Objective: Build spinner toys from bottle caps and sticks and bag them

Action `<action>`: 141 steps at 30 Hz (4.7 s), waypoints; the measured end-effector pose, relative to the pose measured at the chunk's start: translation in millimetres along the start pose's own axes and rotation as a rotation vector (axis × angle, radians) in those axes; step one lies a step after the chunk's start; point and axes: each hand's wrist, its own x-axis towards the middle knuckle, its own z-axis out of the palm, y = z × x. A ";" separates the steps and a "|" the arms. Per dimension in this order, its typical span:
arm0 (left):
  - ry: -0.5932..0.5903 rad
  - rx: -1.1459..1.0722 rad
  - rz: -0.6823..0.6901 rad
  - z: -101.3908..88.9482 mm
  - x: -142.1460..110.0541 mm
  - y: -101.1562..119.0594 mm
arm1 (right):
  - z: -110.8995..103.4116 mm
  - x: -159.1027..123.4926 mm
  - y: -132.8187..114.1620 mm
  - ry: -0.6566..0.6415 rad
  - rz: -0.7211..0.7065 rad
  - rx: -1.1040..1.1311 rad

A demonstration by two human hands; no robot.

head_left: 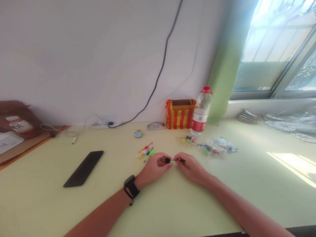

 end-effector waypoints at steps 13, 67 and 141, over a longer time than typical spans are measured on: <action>-0.082 0.000 0.093 0.4 -3.3 10.2 | 3.0 -0.6 -13.9 -0.036 0.005 0.213; -0.052 -0.028 0.062 1.5 -3.2 3.2 | -0.2 1.5 -10.5 -0.030 0.068 0.200; 0.034 -0.096 0.049 -2.3 0.9 0.3 | -0.2 1.5 -10.3 -0.009 0.087 0.185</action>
